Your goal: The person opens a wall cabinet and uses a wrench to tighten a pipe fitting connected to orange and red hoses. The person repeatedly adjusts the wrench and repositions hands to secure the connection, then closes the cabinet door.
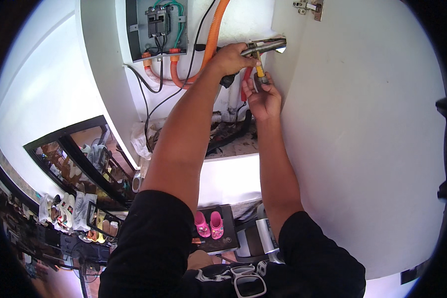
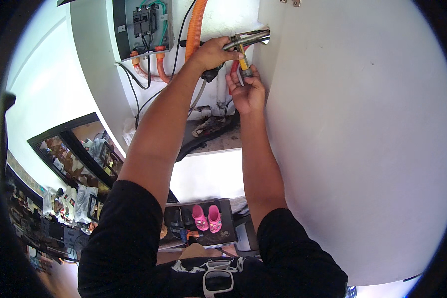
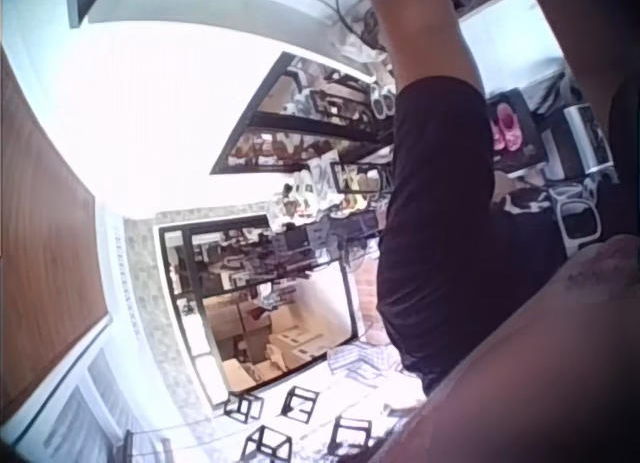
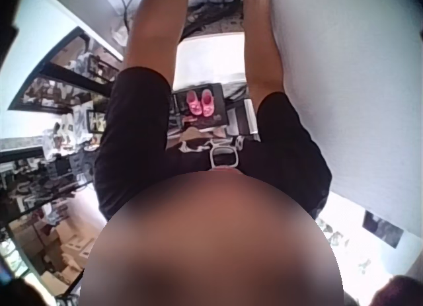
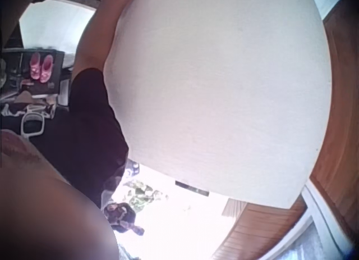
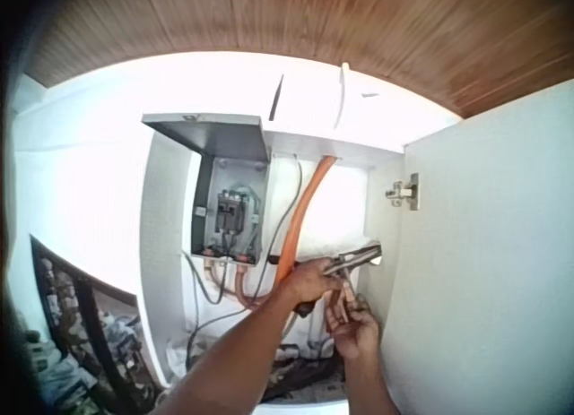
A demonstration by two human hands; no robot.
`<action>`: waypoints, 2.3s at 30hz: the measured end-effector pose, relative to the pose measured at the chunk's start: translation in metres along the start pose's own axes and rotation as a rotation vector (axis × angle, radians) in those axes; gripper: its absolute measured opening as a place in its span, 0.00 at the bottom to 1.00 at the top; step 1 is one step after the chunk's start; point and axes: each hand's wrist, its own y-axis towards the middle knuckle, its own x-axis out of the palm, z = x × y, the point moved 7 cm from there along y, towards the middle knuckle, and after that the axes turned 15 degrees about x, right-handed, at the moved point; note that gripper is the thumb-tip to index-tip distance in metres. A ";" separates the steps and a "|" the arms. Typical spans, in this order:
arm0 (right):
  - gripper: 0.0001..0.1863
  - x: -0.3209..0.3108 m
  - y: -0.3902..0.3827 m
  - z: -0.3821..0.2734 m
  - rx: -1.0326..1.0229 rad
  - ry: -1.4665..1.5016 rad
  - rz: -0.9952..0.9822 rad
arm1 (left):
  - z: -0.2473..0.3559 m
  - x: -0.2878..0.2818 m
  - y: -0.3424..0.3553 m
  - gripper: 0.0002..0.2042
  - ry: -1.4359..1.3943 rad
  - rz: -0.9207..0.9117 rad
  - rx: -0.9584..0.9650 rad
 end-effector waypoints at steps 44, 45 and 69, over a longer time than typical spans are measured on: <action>0.08 0.008 -0.036 0.009 -0.224 -0.419 0.168 | -0.005 -0.005 -0.003 0.26 0.102 0.005 -0.053; 0.08 -0.002 -0.033 0.009 -0.236 -0.480 0.234 | -0.007 -0.004 -0.003 0.25 0.106 -0.012 -0.063; 0.22 -0.090 -0.103 0.063 -0.336 -2.173 0.521 | -0.004 -0.002 -0.001 0.17 0.197 -0.012 -0.027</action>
